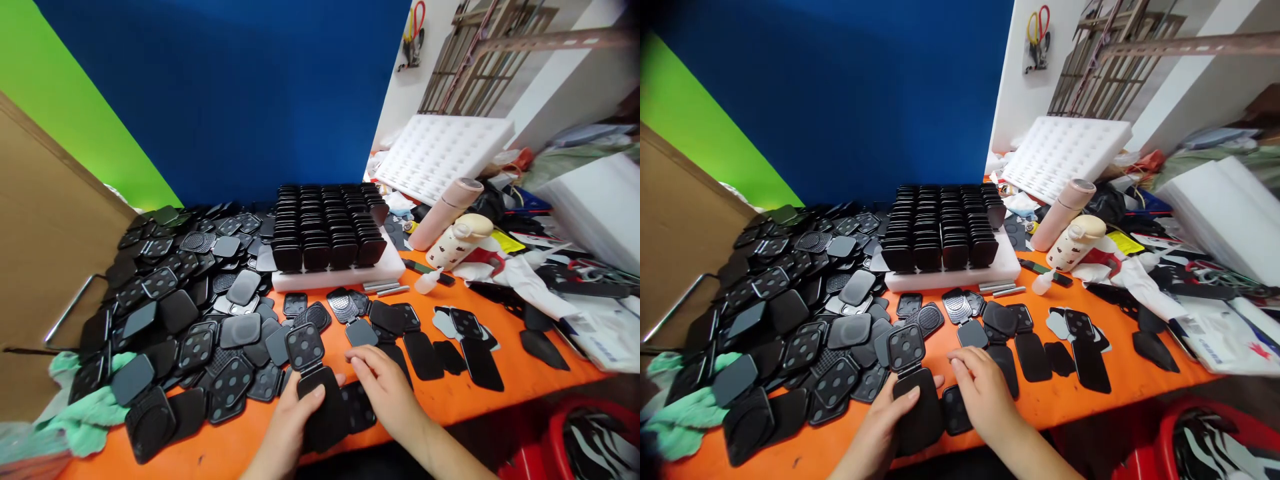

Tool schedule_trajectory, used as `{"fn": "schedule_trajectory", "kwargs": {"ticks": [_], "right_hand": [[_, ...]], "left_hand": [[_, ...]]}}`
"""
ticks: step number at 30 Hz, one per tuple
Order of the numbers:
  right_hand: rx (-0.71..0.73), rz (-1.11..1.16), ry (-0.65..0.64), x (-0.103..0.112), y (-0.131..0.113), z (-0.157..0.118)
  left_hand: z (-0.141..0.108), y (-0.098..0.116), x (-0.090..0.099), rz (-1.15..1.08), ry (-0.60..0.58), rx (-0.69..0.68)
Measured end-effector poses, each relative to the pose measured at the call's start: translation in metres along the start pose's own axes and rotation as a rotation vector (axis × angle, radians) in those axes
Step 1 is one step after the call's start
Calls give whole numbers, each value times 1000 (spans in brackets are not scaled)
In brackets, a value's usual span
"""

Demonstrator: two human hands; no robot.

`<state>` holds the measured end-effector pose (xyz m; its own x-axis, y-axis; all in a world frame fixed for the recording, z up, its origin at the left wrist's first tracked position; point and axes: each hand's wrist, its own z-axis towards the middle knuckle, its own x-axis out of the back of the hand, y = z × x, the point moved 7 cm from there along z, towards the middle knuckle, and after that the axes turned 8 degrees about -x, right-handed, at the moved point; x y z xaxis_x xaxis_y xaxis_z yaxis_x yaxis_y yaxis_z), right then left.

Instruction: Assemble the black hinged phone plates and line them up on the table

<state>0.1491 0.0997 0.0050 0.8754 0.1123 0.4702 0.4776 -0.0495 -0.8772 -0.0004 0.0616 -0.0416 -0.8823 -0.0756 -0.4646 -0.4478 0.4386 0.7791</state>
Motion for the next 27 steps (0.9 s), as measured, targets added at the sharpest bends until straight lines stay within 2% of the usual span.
{"fn": "schedule_trajectory", "kwargs": {"ticks": [4, 8, 12, 17, 22, 27], "right_hand": [[-34, -72, -62, 4, 8, 1], [16, -57, -170, -13, -4, -7], [12, 30, -175, -25, -8, -15], [-22, 88, -156, -27, -3, -17], [-122, 186, -137, -26, 7, -14], [-246, 314, -144, -31, 14, -12]], "left_hand": [[-5, 3, -3, -174, 76, 72], [-6, 2, -6, -226, 88, 73], [-5, 0, -3, -275, 115, 94], [-8, -6, -8, -380, 59, 279], [-7, -6, -12, -415, 16, 233], [-10, -11, -21, -383, -41, 287]]}}
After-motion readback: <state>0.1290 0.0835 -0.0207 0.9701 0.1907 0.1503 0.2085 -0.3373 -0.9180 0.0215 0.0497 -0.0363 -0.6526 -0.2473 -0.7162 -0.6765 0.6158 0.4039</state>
